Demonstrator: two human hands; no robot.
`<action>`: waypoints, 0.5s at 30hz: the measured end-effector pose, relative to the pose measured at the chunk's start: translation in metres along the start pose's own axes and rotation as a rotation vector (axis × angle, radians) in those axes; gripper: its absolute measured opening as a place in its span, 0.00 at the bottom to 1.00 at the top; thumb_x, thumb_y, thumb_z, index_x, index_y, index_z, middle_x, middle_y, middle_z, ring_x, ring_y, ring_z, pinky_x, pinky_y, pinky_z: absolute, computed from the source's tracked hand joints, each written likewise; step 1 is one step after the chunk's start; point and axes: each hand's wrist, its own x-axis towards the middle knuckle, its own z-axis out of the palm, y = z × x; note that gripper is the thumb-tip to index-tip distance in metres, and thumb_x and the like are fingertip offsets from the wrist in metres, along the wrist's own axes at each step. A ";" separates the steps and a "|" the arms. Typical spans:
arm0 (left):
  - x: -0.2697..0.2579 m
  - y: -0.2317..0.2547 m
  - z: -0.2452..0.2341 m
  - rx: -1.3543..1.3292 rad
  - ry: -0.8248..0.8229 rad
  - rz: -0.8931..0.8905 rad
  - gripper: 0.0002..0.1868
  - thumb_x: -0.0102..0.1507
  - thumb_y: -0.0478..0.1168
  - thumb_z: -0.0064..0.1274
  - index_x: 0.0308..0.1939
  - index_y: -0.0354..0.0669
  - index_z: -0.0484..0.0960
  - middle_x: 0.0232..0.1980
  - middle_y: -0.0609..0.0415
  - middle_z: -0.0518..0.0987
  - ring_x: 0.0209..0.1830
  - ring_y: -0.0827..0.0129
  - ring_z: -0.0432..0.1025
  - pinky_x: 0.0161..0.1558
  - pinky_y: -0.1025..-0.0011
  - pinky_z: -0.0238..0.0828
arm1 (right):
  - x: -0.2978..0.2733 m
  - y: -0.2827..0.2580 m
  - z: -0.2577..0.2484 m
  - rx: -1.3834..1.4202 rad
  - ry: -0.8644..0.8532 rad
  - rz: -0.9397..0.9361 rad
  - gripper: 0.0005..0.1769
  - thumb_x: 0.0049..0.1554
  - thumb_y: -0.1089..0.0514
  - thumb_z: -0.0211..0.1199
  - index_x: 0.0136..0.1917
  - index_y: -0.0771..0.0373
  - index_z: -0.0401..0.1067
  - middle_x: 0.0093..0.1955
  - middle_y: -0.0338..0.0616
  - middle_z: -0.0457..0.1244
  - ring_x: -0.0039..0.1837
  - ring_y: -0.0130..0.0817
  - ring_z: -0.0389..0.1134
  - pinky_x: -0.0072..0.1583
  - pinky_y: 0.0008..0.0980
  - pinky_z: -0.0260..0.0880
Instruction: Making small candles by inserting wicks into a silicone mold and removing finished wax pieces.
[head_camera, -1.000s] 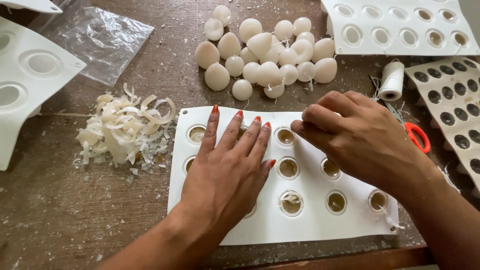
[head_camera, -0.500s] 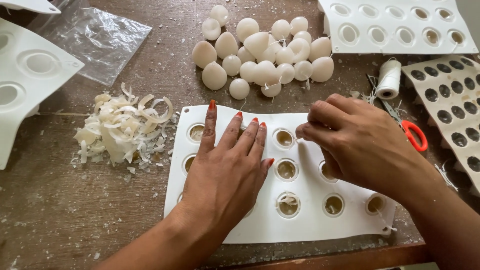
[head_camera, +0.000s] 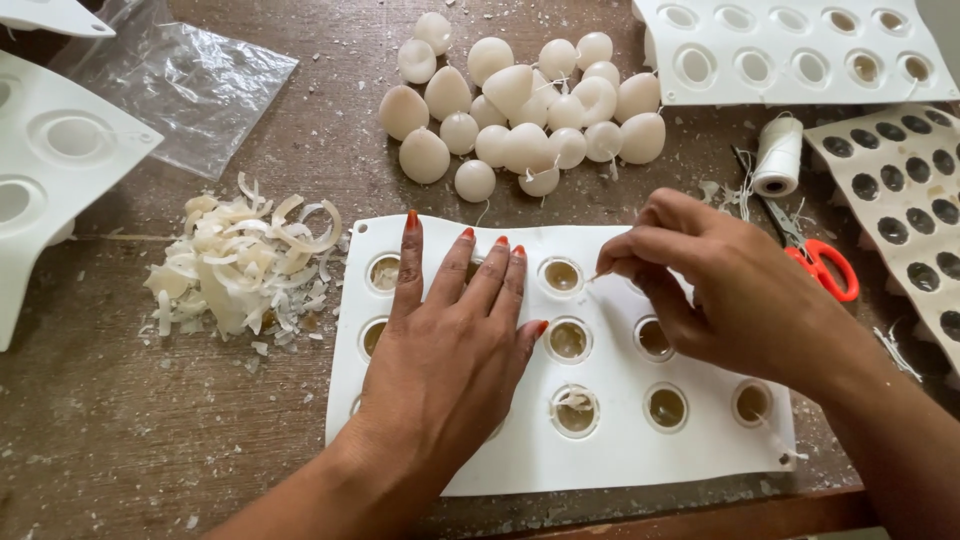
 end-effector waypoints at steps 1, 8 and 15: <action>-0.001 -0.001 0.000 0.002 0.003 0.001 0.33 0.69 0.53 0.28 0.72 0.36 0.64 0.73 0.45 0.67 0.78 0.48 0.53 0.75 0.35 0.23 | -0.003 0.007 0.001 -0.002 0.003 -0.001 0.18 0.48 0.65 0.68 0.54 0.59 0.79 0.41 0.42 0.66 0.35 0.31 0.69 0.33 0.30 0.73; -0.006 -0.005 -0.001 -0.143 0.129 0.019 0.30 0.68 0.52 0.37 0.66 0.34 0.69 0.68 0.43 0.71 0.74 0.48 0.56 0.73 0.39 0.28 | -0.014 0.027 -0.021 -0.219 0.017 0.012 0.15 0.53 0.58 0.70 0.54 0.61 0.79 0.42 0.45 0.68 0.35 0.31 0.68 0.35 0.31 0.73; -0.006 -0.004 0.000 -0.242 0.176 0.035 0.31 0.66 0.55 0.44 0.63 0.33 0.72 0.67 0.39 0.71 0.75 0.47 0.55 0.73 0.40 0.30 | -0.015 0.042 -0.022 -0.265 -0.108 -0.002 0.16 0.54 0.54 0.68 0.56 0.59 0.79 0.45 0.45 0.67 0.37 0.32 0.68 0.35 0.30 0.74</action>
